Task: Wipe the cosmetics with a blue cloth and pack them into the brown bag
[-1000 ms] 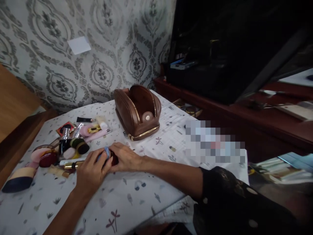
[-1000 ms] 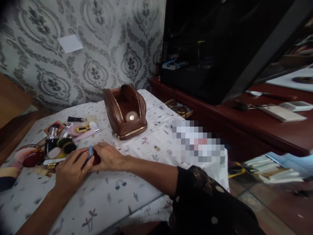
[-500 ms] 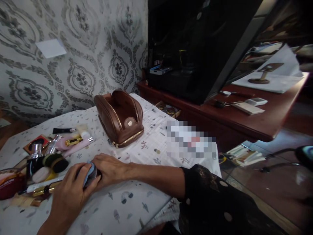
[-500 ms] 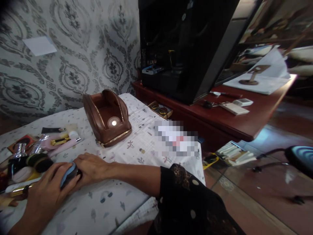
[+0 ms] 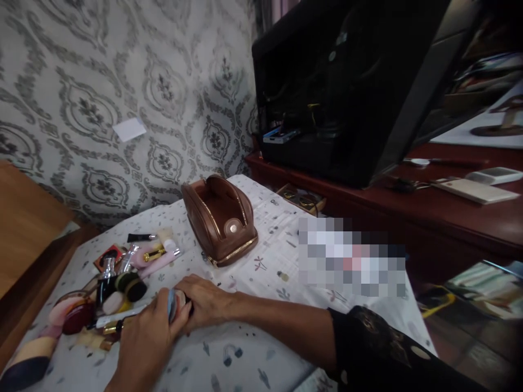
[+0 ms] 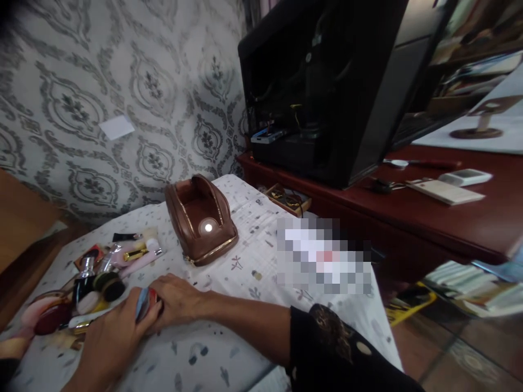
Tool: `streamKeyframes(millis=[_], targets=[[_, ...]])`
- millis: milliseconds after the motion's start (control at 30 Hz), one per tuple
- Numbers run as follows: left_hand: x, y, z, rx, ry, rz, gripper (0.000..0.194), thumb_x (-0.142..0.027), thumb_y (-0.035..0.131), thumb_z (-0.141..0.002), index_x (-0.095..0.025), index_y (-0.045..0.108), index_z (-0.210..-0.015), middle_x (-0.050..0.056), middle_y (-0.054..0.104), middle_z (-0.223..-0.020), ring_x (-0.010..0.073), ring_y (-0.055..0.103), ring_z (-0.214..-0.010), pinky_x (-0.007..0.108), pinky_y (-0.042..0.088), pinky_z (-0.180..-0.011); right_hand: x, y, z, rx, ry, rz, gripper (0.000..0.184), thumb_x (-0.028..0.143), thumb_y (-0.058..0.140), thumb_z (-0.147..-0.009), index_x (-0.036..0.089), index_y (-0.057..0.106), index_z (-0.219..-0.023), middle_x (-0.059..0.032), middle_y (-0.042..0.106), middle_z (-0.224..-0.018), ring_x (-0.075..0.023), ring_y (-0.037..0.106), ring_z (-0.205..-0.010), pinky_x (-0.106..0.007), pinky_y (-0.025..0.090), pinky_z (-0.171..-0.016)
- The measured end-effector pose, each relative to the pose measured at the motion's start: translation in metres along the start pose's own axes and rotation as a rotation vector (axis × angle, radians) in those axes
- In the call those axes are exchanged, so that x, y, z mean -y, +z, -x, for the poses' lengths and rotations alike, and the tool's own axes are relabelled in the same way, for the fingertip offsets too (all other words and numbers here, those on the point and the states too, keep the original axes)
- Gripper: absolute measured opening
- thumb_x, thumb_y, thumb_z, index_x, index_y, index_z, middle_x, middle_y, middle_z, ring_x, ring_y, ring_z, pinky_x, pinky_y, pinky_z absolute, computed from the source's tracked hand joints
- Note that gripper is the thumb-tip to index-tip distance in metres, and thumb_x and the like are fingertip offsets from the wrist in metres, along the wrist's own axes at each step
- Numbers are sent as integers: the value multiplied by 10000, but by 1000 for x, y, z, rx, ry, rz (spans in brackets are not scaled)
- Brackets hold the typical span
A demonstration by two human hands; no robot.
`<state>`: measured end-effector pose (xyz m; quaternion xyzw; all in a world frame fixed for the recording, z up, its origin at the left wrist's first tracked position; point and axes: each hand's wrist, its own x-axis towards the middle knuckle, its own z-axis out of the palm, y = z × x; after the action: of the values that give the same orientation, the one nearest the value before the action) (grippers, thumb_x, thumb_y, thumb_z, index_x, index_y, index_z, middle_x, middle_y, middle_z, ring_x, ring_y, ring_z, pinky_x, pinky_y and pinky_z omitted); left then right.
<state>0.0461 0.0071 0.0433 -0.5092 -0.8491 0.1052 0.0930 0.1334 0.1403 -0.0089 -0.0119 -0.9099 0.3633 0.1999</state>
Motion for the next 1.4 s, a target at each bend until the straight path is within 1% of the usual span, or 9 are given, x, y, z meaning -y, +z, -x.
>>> streamKeyframes(millis=[167,467,633,733,867,933,1033,1133,1400], targets=[[-5,-17,-1,114,-44,26,337,-488,354,-948,-230,564,-998,65,733,-731,295,728,-746,315,443,-614,-2,1,-1,8,10,-27,368,368,812,-639,180,570,-842,-4,600,-845,-180,581,-845,-251,458,-756],[-7,2,11,-14,-4,29,359,-413,333,-964,-256,586,-1166,44,737,-683,273,729,-689,301,465,-596,1,1,-1,6,56,23,427,351,796,-618,158,586,-936,-66,632,-948,-241,593,-945,-295,474,-799],[-4,-5,5,-112,83,198,335,-391,327,-970,-277,635,-1035,8,745,-707,213,723,-671,267,475,-596,1,3,-3,-23,13,34,373,335,784,-637,136,624,-908,-65,645,-898,-233,608,-893,-309,469,-830],[0,-20,-18,-235,136,211,340,-389,319,-982,-264,629,-1042,14,741,-739,213,714,-693,269,477,-599,0,2,-4,-46,13,-4,443,367,820,-605,144,636,-941,-51,644,-890,-227,608,-873,-294,469,-779],[1,-51,-74,-489,197,204,366,-321,339,-980,-207,541,-1264,99,692,-1155,244,688,-970,314,511,-785,1,1,-2,-30,79,-22,520,426,847,-589,148,632,-973,-64,632,-925,-245,588,-923,-300,460,-757],[-1,-69,-106,-528,170,153,448,-265,359,-966,-219,425,-1407,112,647,-1184,251,682,-955,322,509,-777,2,0,-1,-27,78,-72,487,422,851,-593,160,632,-940,-52,626,-921,-236,581,-930,-297,457,-774],[-7,-93,-144,-454,221,17,595,-182,401,-921,-283,298,-1499,109,601,-1164,261,684,-896,335,505,-753,3,-1,0,-36,82,-125,466,410,849,-592,170,632,-927,-43,625,-924,-230,581,-935,-293,460,-781],[-15,-107,-166,-290,360,-54,638,-123,446,-859,-325,359,-1458,91,615,-1126,276,679,-914,345,501,-763,5,-2,1,-37,90,-93,496,419,846,-595,170,628,-965,-56,633,-962,-244,583,-961,-307,466,-790],[-21,-112,-159,-237,311,-149,422,-100,485,-765,-239,583,-1152,113,695,-951,315,680,-928,363,490,-751,5,-2,0,-19,93,-72,511,440,845,-602,170,617,-970,-66,636,-974,-255,593,-969,-324,475,-798]])
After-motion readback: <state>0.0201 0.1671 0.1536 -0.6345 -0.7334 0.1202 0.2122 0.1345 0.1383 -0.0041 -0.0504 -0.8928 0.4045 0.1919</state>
